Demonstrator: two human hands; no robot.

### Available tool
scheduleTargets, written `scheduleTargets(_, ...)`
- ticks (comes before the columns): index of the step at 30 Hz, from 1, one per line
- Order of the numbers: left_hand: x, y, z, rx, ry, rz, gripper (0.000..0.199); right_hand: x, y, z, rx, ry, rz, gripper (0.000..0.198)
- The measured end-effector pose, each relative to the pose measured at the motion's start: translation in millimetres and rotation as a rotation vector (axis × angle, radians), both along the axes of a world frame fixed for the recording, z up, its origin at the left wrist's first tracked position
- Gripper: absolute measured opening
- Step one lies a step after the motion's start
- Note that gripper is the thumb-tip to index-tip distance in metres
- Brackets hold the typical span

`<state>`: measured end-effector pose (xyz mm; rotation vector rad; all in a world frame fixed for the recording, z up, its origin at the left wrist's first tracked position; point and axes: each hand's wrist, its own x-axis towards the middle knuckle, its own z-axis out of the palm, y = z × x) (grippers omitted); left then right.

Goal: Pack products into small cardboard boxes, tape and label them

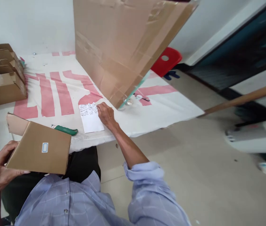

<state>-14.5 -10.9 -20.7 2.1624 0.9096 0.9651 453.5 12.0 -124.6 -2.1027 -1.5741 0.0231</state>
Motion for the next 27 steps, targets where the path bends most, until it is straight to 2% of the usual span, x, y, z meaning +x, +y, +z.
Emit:
scheduleTargets(3,-3,-2,-2.9,-0.066,0.008,0.012,0.065,-34,-10,19,0.326,0.187,0.132,0.024)
scheduleTargets(5,-5,-3,-3.6,-0.096,0.018,0.019,0.068,-68,-25,40,0.499,0.324,0.270,0.018)
scheduleTargets(9,-5,-5,-1.4,-0.129,0.024,0.030,0.069,-138,-65,93,0.648,0.396,0.579,0.014)
scheduleTargets(11,-3,-6,0.4,-0.143,0.025,0.032,0.070,-163,-80,111,0.684,0.363,0.702,0.017)
scheduleTargets(13,-2,-7,1.9,-0.151,0.025,0.030,0.070,-178,-89,119,0.680,0.304,0.740,0.021)
scheduleTargets(17,-2,-8,3.6,-0.138,0.037,0.034,0.072,-187,-92,119,0.605,0.242,0.722,0.022)
scheduleTargets(27,-1,-10,1.6,-0.121,0.039,0.036,0.071,-192,-97,118,0.615,0.231,0.690,0.024)
